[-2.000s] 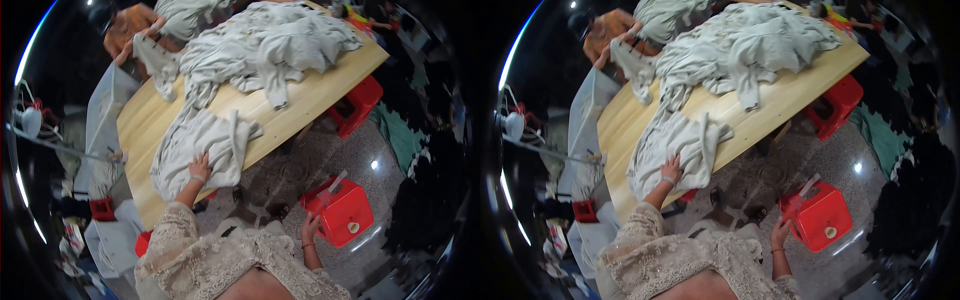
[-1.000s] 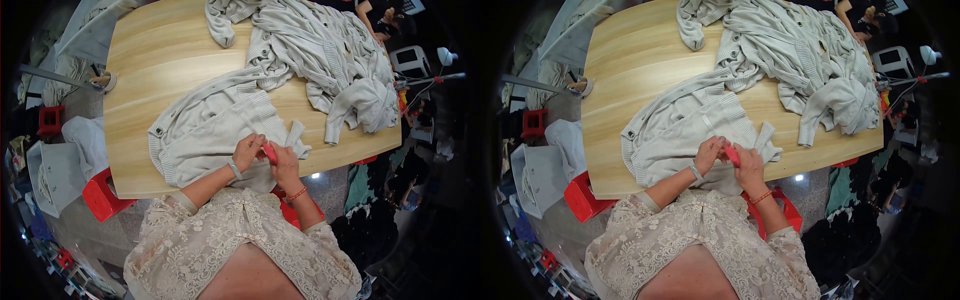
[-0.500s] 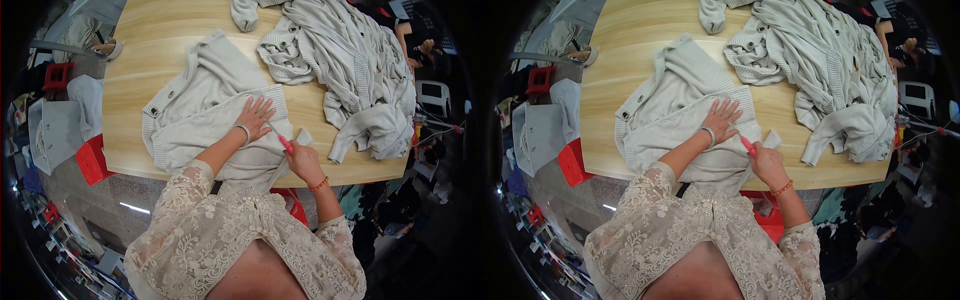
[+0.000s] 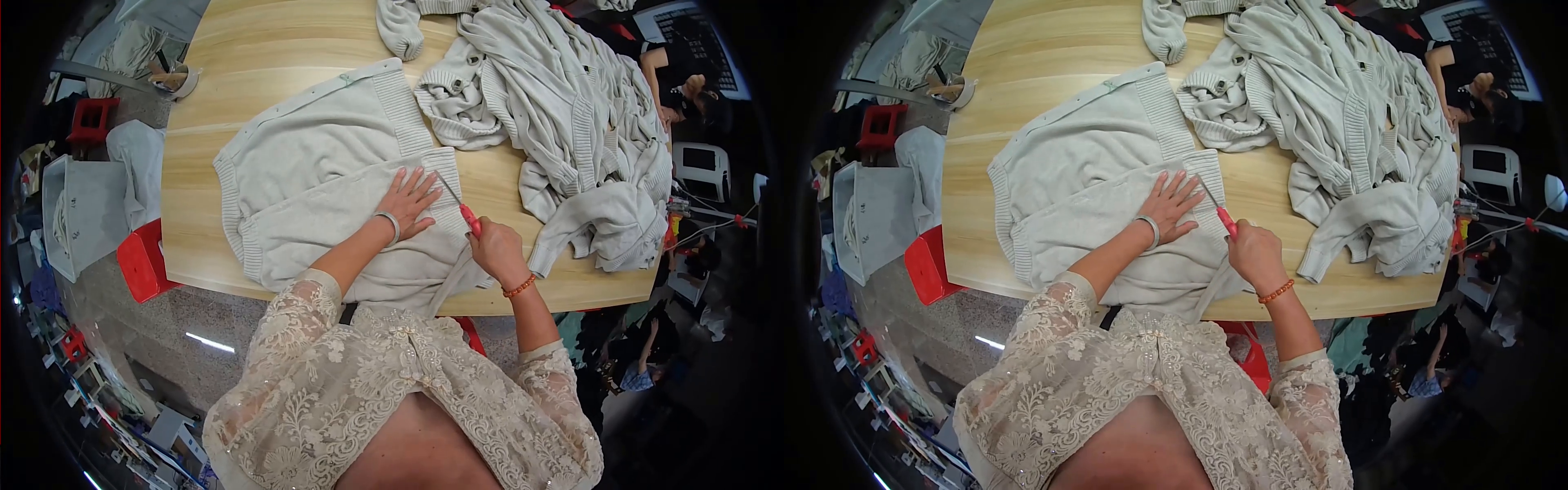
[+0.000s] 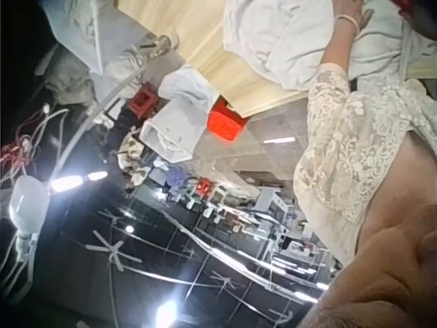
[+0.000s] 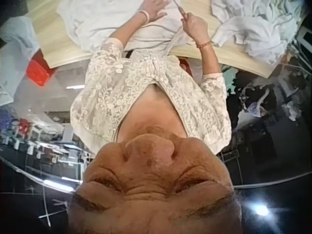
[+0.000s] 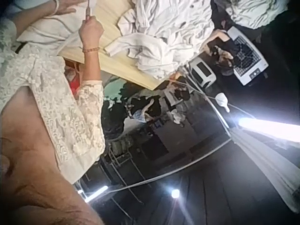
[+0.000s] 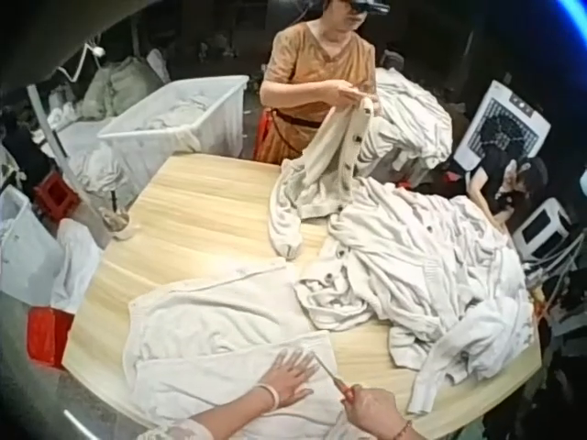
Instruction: Trimming excess threads from white knitted garments using scissors.
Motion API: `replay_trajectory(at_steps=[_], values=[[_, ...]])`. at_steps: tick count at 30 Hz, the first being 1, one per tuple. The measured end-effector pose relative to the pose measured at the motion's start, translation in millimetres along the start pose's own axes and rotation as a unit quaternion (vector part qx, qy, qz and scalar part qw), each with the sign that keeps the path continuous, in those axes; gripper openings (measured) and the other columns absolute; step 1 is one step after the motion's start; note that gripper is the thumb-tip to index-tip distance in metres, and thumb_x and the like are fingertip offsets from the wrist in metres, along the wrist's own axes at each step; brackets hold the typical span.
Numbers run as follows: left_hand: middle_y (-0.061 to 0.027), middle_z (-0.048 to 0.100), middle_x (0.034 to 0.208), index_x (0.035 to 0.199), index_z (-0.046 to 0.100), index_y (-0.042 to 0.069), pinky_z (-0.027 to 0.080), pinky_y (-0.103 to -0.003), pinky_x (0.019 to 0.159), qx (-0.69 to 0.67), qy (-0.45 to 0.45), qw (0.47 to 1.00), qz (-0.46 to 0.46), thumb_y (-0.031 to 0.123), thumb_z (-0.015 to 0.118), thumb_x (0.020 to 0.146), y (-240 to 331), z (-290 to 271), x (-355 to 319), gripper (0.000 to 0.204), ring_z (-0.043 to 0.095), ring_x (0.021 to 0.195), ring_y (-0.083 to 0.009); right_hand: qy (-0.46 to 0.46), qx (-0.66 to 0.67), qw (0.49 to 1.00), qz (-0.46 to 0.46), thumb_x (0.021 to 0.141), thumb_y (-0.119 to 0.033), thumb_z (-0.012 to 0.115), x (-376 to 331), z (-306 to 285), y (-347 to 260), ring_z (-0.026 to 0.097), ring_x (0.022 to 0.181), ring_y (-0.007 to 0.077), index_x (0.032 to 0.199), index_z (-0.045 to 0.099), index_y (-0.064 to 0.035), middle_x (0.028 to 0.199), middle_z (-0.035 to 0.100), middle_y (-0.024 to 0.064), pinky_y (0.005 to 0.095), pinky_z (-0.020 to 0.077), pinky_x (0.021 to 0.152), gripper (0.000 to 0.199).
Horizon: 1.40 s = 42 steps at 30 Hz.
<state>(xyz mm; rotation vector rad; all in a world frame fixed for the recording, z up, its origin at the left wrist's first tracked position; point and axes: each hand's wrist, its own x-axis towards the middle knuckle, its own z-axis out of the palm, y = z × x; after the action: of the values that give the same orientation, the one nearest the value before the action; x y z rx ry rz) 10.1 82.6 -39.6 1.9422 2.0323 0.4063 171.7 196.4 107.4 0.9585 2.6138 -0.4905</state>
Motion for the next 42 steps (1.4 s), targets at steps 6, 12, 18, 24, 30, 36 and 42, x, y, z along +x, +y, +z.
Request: replay_trajectory(at_steps=[6, 12, 18, 24, 30, 36, 42], values=[[-0.0061, 0.019, 0.153, 0.142, 0.034, 0.022, 0.003, -0.055, 0.112, 0.0, 0.019, 1.0, 0.009, 0.049, 0.054, 0.083, -2.2, 8.0, 5.2, 0.069, 0.012, 0.142, -0.0323, -0.029, 0.09, 0.987, -0.13, 0.081, -0.021, 0.063, 0.7, 19.9, -48.0, 0.062, 0.066, 0.0379, 0.101, 0.057, -0.0049, 0.067, 0.062, 0.0182, 0.0462, 0.0481, 0.062, 0.027], [-0.0068, 0.021, 0.153, 0.142, 0.035, 0.02, 0.004, -0.054, 0.112, -0.024, 0.052, 0.998, 0.007, 0.047, 0.058, 0.081, -4.1, 8.6, 1.2, 0.07, 0.013, 0.142, -0.0316, -0.019, 0.127, 0.982, -0.139, 0.08, -0.015, 0.062, -8.2, 23.5, -44.2, 0.061, 0.077, 0.0365, 0.108, 0.056, -0.0066, 0.079, 0.063, 0.0191, 0.0452, 0.0479, 0.067, 0.03], [-0.0133, 0.032, 0.146, 0.136, 0.043, 0.011, 0.011, -0.054, 0.112, -0.029, 0.085, 0.994, -0.066, 0.041, 0.057, 0.084, 5.3, -38.0, -45.7, 0.061, 0.023, 0.138, -0.0328, 0.007, 0.173, 0.976, -0.136, 0.078, -0.011, 0.063, -20.0, 16.7, -26.1, 0.059, 0.081, 0.0379, 0.108, 0.055, -0.0083, 0.085, 0.062, 0.019, 0.0436, 0.0468, 0.069, 0.03], [-0.0101, 0.032, 0.147, 0.135, 0.045, 0.013, 0.01, -0.063, 0.108, 0.027, 0.123, 0.966, -0.226, 0.044, 0.059, 0.083, -31.1, -50.2, -136.9, 0.063, 0.022, 0.138, -0.0335, -0.025, 0.111, 0.981, -0.158, 0.084, -0.024, 0.063, -14.7, 10.2, -46.0, 0.06, 0.073, 0.0365, 0.1, 0.056, -0.0066, 0.077, 0.062, 0.0182, 0.0432, 0.0464, 0.064, 0.025], [-0.0045, 0.027, 0.15, 0.139, 0.04, 0.019, 0.008, -0.065, 0.106, 0.034, 0.087, 0.973, -0.211, 0.046, 0.056, 0.083, -42.9, -42.7, -149.2, 0.064, 0.018, 0.139, -0.0327, -0.087, 0.031, 0.977, -0.194, 0.086, -0.034, 0.061, -3.4, 8.5, -108.3, 0.061, 0.063, 0.0354, 0.095, 0.058, -0.0065, 0.064, 0.061, 0.0155, 0.045, 0.0455, 0.057, 0.029], [-0.0043, 0.021, 0.153, 0.142, 0.035, 0.019, 0.004, -0.067, 0.105, 0.038, 0.094, 0.976, -0.193, 0.05, 0.048, 0.087, -53.4, -22.6, -150.9, 0.065, 0.013, 0.141, -0.0319, -0.064, 0.081, 0.951, -0.293, 0.082, -0.035, 0.062, 16.2, 39.1, -197.9, 0.062, 0.064, 0.0363, 0.084, 0.059, -0.0045, 0.066, 0.062, 0.018, 0.0455, 0.0482, 0.059, 0.031], [-0.0052, 0.017, 0.154, 0.144, 0.031, 0.019, 0.003, -0.069, 0.103, 0.021, 0.02, 0.982, -0.189, 0.049, 0.051, 0.084, -50.7, -34.7, -146.5, 0.07, 0.011, 0.142, -0.0323, -0.071, 0.052, 0.976, -0.199, 0.082, -0.035, 0.063, 11.7, 33.1, -193.4, 0.062, 0.064, 0.0359, 0.084, 0.061, -0.0034, 0.066, 0.063, 0.0182, 0.0453, 0.0489, 0.059, 0.032]])
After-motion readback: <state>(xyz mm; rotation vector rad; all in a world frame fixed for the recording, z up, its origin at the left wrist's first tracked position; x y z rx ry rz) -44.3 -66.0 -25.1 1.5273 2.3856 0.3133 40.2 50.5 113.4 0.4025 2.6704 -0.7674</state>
